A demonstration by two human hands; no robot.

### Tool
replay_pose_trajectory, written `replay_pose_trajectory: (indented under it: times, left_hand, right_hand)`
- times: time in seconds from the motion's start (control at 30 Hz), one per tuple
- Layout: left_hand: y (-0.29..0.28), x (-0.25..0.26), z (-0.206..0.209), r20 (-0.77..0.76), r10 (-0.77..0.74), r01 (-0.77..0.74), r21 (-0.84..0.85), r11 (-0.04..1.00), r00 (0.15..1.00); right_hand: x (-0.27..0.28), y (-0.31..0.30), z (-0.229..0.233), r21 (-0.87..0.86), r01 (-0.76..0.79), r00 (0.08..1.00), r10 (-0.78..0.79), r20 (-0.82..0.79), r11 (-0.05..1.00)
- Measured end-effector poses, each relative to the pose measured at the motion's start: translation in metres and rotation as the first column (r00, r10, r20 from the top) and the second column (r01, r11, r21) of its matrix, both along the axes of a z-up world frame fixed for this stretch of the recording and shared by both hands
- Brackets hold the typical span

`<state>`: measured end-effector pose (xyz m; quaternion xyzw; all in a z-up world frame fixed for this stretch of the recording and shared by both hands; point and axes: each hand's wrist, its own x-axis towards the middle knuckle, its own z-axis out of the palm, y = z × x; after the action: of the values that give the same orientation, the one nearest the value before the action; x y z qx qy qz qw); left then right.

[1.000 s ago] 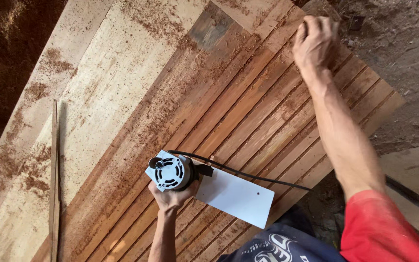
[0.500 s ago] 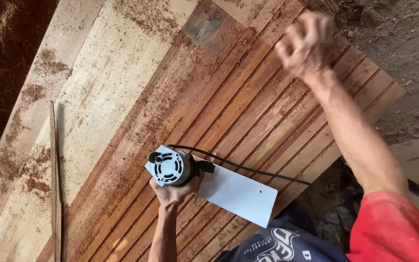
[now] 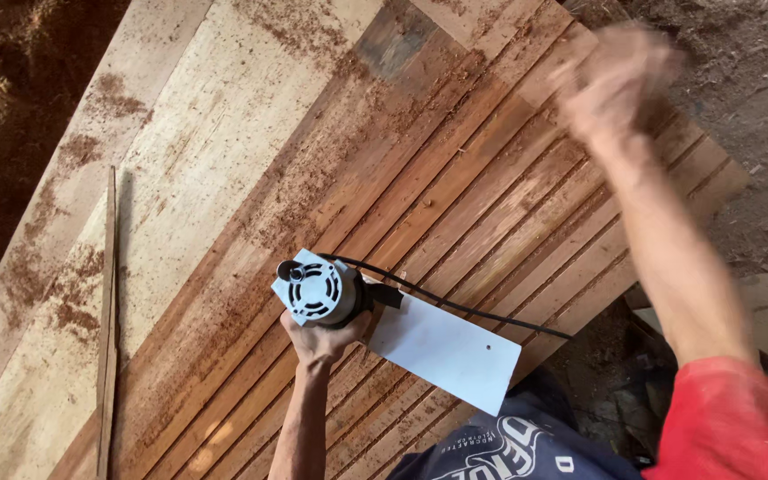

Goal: The person uses a handheld electric router to carve parallel grooves into a large wooden board. They guide the tool along the wood surface, creating a series of evenly spaced lines while wood shavings accumulate on the board.

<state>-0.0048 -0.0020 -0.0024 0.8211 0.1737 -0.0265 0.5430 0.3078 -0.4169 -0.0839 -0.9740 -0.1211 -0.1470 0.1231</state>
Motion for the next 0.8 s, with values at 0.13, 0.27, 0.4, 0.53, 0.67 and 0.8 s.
replay_pose_trajectory:
  times: [0.13,0.27,0.4,0.53,0.67,0.8]
  left_hand:
    - [-0.014,0.024,-0.006,-0.712,0.326,-0.691,-0.695,-0.197,0.623]
    - [-0.026,0.027,0.000,-0.378,0.231,-0.439,-0.832,0.340,0.896]
    - [-0.025,0.034,0.021,-0.223,0.245,-0.324,-0.476,0.817,0.944]
    - [-0.018,0.031,0.018,-0.165,0.118,-0.157,-0.254,0.954,0.979]
    - [-0.016,0.031,0.017,0.037,0.015,-0.011,-0.096,0.995,0.999]
    - [-0.036,0.049,0.020,-0.138,0.154,-0.202,-0.482,0.853,0.978]
  right_hand:
    - [-0.008,0.030,0.023,0.248,0.039,0.985,0.004,-0.171,0.968]
    - [-0.075,0.145,0.007,0.187,-0.638,0.770,0.620,0.150,0.747]
    - [-0.005,0.111,-0.019,0.127,-0.342,0.938,0.346,-0.009,0.931]
    - [0.036,-0.009,-0.007,0.080,0.209,0.947,-0.181,-0.267,0.975]
    - [-0.037,-0.075,0.039,0.184,0.221,0.972,-0.200,-0.127,0.958]
    - [-0.179,0.006,0.058,0.456,-0.140,0.946,0.255,-0.201,0.879]
